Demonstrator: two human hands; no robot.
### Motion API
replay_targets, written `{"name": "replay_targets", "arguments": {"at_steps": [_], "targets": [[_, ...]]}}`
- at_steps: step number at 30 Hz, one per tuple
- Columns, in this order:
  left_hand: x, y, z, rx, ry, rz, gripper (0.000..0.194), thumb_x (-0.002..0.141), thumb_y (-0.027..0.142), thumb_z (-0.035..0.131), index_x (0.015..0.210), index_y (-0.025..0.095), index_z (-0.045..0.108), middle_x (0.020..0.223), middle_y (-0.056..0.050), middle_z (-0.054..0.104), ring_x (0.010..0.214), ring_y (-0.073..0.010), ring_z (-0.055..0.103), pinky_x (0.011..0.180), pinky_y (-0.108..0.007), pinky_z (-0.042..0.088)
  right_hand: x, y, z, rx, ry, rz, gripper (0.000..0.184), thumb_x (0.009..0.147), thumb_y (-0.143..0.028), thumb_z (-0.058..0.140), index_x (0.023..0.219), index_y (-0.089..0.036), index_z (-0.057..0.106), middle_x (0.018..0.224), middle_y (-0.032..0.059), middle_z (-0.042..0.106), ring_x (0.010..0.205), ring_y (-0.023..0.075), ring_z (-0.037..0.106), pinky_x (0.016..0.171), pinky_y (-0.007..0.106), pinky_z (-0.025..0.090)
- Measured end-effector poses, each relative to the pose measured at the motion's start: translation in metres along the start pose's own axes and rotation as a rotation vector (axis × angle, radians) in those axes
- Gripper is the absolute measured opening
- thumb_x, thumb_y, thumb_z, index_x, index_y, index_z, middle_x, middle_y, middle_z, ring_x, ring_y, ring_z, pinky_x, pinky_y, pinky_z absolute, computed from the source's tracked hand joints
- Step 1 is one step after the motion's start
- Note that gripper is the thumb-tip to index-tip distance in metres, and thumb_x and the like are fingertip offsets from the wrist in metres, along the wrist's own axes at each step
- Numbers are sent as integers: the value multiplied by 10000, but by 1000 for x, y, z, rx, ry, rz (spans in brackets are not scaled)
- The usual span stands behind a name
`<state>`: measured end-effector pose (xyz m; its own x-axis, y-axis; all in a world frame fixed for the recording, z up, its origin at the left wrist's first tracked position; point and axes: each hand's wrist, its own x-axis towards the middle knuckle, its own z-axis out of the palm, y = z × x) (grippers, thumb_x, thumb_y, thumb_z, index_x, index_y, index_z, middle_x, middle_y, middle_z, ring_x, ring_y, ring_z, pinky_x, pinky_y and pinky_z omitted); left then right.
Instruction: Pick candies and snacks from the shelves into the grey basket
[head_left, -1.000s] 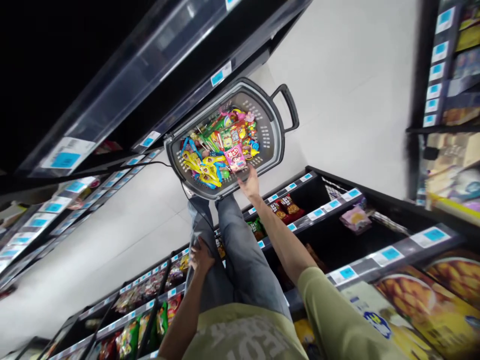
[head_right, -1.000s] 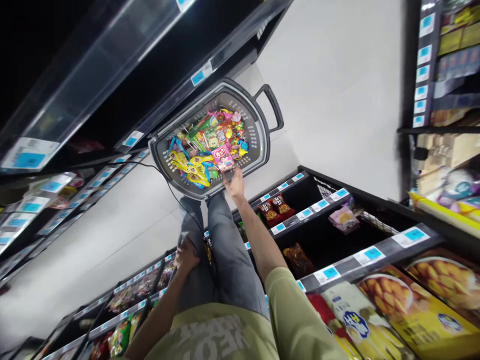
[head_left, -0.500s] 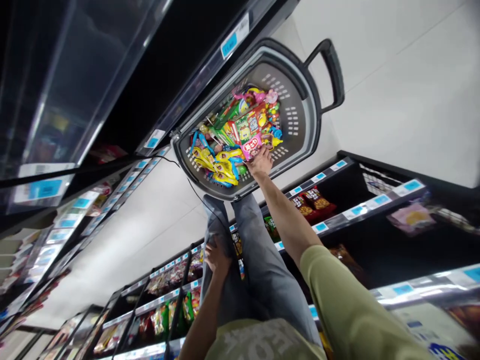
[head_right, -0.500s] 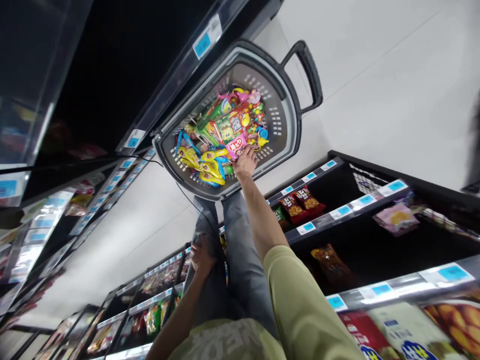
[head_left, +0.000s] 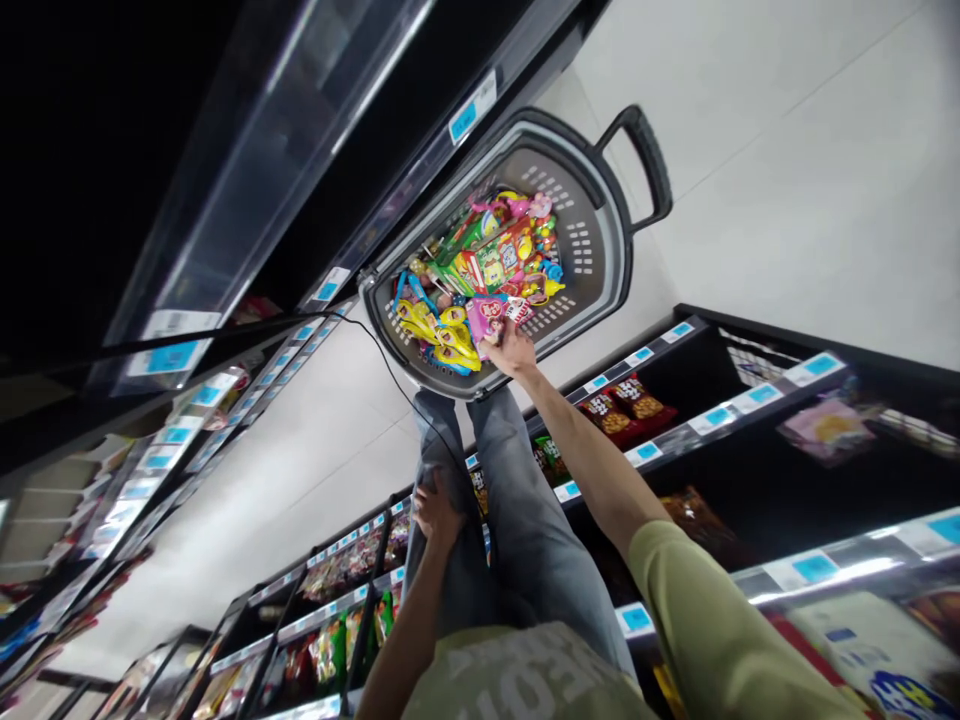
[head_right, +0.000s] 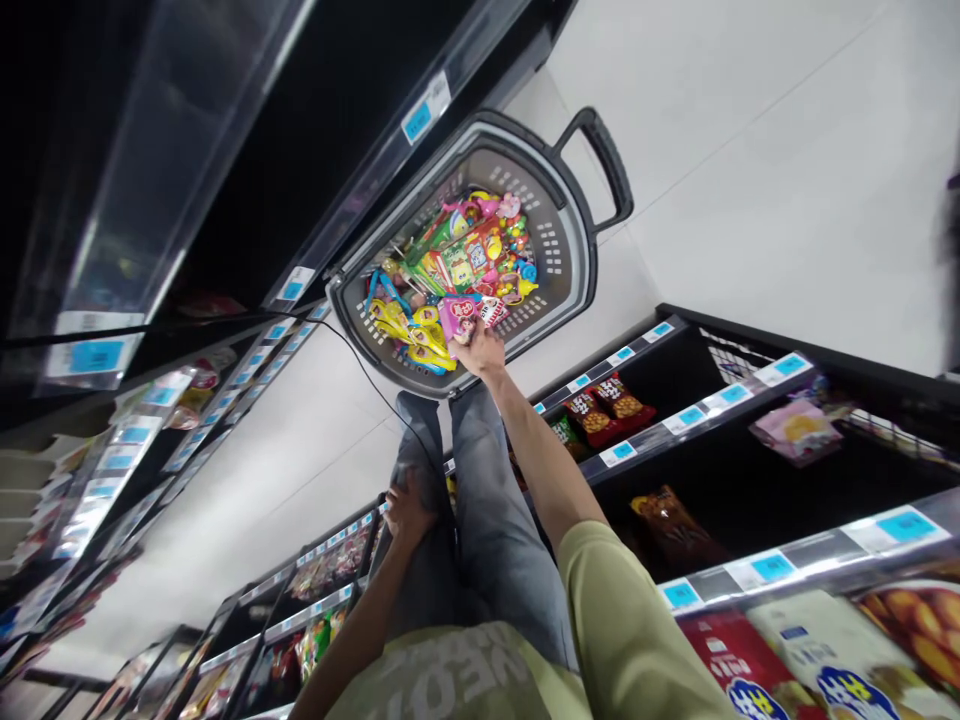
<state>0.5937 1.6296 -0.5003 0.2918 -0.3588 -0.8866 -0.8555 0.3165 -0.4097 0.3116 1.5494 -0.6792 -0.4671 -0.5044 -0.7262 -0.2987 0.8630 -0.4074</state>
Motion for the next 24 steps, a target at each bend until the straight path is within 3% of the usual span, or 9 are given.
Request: {"name": "replay_targets", "arguments": {"at_steps": [4,7,13,17,21,24], "targets": [[-2,-7,-2,-27,13,30,1091,684,380,786,1566,226,162,1378,-259,349,1247,-437,400,906,-525,426,-22,-14,-16,73,-208,51,712,845,-601,563,1365,-127,456,1195,204,649,1104,372,623,959,484,461],[-6,-11,-6,-57,17,54,1107,675,359,798,1568,211,160,1394,-271,344,1243,-448,411,913,-538,419,-44,-18,-28,128,-291,96,691,889,-618,502,1374,-128,460,1170,192,666,1094,347,641,951,459,472],[-17,-23,-22,-129,41,115,1060,718,383,785,1564,142,195,1436,-310,336,1269,-467,408,950,-534,413,-108,4,-42,135,-242,10,662,899,-567,537,1400,-141,458,1203,179,660,1121,319,635,975,446,468],[-29,-37,-43,-184,79,177,923,774,403,732,1542,150,286,1435,-281,390,1287,-457,429,966,-522,429,-150,29,-53,254,-220,56,707,848,-527,619,1418,-142,452,1213,165,653,1131,294,626,1025,436,443],[-49,-55,-67,-288,130,284,523,899,279,565,1410,185,502,1318,-157,577,1227,-305,541,987,-386,446,-194,37,-82,509,-165,160,692,755,-518,698,1323,-156,538,1155,137,674,1114,278,622,1037,433,431],[-76,-66,-79,-389,163,348,435,939,186,461,1367,189,540,1194,-75,682,1142,-197,606,991,-283,436,-234,30,-111,588,-153,143,676,771,-583,629,1284,-148,553,1014,108,699,940,247,668,894,399,516]]}}
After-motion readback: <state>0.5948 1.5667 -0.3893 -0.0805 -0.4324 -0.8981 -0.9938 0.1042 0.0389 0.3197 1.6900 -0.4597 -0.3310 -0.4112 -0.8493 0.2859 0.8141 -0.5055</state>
